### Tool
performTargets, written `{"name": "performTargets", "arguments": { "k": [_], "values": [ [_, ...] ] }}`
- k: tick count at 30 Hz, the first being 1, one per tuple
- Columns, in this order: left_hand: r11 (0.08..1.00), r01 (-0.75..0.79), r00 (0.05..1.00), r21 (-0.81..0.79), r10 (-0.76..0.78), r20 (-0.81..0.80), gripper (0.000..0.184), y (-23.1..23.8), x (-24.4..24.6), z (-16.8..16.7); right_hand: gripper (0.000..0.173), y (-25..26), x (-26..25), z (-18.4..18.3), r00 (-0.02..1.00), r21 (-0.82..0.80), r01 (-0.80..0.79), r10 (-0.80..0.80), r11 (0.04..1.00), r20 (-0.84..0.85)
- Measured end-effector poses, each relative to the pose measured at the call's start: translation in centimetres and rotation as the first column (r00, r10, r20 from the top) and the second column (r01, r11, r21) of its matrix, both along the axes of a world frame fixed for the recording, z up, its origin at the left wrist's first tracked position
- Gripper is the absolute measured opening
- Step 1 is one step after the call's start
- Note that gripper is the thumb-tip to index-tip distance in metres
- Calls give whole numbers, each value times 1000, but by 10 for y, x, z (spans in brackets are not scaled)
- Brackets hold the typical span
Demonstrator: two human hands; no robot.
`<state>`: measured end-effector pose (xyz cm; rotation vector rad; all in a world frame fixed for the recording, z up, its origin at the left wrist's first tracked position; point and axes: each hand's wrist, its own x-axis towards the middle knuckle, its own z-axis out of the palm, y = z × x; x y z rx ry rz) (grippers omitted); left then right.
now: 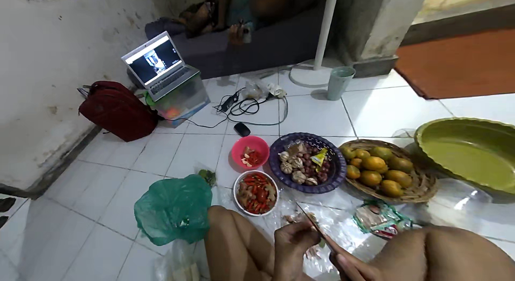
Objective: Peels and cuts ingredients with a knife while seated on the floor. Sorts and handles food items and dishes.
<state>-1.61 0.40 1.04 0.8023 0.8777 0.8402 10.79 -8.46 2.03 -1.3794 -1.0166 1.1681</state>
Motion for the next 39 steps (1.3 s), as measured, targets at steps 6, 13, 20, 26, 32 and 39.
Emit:
{"name": "performTargets", "arguments": {
  "k": [6,13,20,26,32,39],
  "values": [
    [999,28,1000,42,-28,1,17,1,-3,-7,43,-2,8,-19,998,67,-19,15,998,65],
    [999,-12,1000,35,12,6,23,8,-21,-7,46,-7,22,-22,989,-34,17,-11,999,148],
    [989,-130,985,-63,136,101,26,18,-34,6,47,3,29,-53,952,-274,127,-39,953,303],
    [987,-152,980,-56,158,120,29,19,-38,10,39,15,26,-50,968,-379,150,-57,913,245],
    [987,-153,979,-39,157,133,29,19,-38,9,41,13,26,-54,972,-364,154,-75,919,222],
    [954,-235,970,185,242,-14,28,60,-41,-4,44,13,29,-58,972,-529,233,-187,816,138]
  ]
}}
